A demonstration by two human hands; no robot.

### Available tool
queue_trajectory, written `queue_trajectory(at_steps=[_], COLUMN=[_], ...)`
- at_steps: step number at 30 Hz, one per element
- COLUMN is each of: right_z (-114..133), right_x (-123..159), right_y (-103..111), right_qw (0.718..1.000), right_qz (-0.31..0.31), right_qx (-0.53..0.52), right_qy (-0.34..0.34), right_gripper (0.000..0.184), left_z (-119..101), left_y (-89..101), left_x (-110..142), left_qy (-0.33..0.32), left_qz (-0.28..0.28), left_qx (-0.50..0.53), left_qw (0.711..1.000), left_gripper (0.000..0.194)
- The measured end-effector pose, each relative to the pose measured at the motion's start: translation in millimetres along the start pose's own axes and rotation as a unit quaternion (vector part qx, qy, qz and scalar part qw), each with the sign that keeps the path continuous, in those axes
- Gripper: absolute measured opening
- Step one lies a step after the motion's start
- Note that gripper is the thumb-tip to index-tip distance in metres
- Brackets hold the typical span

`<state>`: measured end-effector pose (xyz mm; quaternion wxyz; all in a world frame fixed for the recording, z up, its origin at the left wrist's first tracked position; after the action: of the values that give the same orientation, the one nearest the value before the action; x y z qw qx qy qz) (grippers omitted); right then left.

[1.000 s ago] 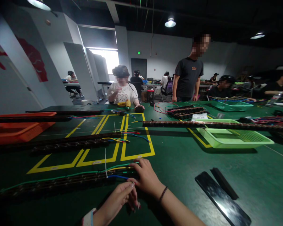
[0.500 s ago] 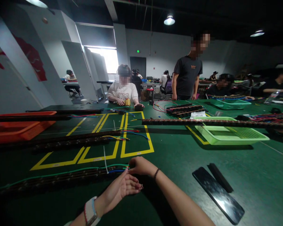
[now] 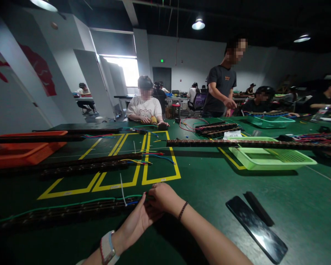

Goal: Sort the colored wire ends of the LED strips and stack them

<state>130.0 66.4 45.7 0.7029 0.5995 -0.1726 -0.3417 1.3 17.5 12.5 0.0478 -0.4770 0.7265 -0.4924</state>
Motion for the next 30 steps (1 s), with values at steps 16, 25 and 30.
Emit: queue_trajectory(at_steps=[16,25,30], right_z=[22.2,37.7,40.1], right_x=[10.8,15.9,18.1], right_y=[-13.7,-20.2,8.5], right_qw=[0.972,0.967,0.977], right_qz=[-0.038,-0.073,-0.020], right_qx=[0.210,0.230,0.209], right_qy=[0.098,0.077,0.037], right_gripper=[0.018,0.038,0.023], left_z=[-0.4,0.3,-1.5], left_y=[-1.2,0.2,-1.6], left_x=[-2.1,-2.3,0.8], left_qy=[-0.097,-0.088,-0.089], left_qz=[-0.099,-0.170,-0.161], left_qx=[0.062,0.066,0.064], left_qw=[0.988,0.979,0.981], left_gripper=[0.007,0.013,0.013])
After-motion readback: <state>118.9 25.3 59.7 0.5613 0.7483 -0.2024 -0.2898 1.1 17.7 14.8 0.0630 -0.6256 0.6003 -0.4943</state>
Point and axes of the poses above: each hand's wrist, its own x-axis away from the middle knuckle, its own y-axis out of the back of the hand, z = x × y, the point moved 1 cm from there along -x, towards the middle knuckle, and after that the axes turned 4 degrees about y, right-handed, at the moved point
